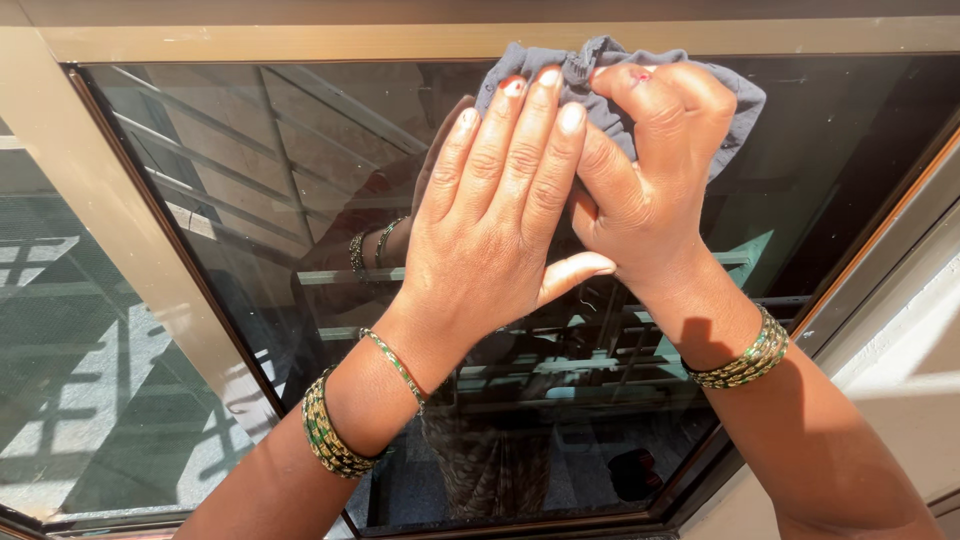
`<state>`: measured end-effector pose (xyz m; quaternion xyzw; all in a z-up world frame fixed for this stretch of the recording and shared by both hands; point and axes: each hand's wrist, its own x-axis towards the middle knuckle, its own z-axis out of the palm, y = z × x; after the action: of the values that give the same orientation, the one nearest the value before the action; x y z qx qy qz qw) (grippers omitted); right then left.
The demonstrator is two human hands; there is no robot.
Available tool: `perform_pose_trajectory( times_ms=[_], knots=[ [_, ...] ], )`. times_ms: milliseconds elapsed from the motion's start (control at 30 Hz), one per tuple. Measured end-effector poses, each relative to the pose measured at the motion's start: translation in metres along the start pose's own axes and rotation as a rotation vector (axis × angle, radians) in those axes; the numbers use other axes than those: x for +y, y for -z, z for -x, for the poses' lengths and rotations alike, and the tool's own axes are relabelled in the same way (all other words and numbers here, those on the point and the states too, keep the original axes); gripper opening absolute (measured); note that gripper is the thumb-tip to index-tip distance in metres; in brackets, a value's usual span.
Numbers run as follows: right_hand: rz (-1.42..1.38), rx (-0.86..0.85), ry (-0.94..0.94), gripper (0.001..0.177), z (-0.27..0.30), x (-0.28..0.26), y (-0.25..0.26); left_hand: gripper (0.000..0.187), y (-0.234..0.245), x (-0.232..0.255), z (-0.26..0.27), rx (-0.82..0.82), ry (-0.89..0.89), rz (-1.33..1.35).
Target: The person wipes a glass window and its metal frame using a dark cloth. They clean the lower track, vertical edges, and upper frame in a continuous motion, moving from left to right and top to bottom.
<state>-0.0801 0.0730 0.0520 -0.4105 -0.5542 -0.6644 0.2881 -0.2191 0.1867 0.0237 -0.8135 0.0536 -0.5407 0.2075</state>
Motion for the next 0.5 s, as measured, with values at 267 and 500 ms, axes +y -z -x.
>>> perform_pose_trajectory(
  times_ms=[267, 500],
  knots=[
    [-0.075, -0.069, -0.030, 0.034, 0.037, -0.043, -0.016, 0.098, -0.007, 0.000, 0.062, 0.042, 0.058, 0.076],
    [-0.179, -0.228, 0.058, 0.032, 0.088, -0.109, -0.011, 0.086, -0.005, 0.028, 0.149, 0.002, 0.122, 0.117]
  ],
)
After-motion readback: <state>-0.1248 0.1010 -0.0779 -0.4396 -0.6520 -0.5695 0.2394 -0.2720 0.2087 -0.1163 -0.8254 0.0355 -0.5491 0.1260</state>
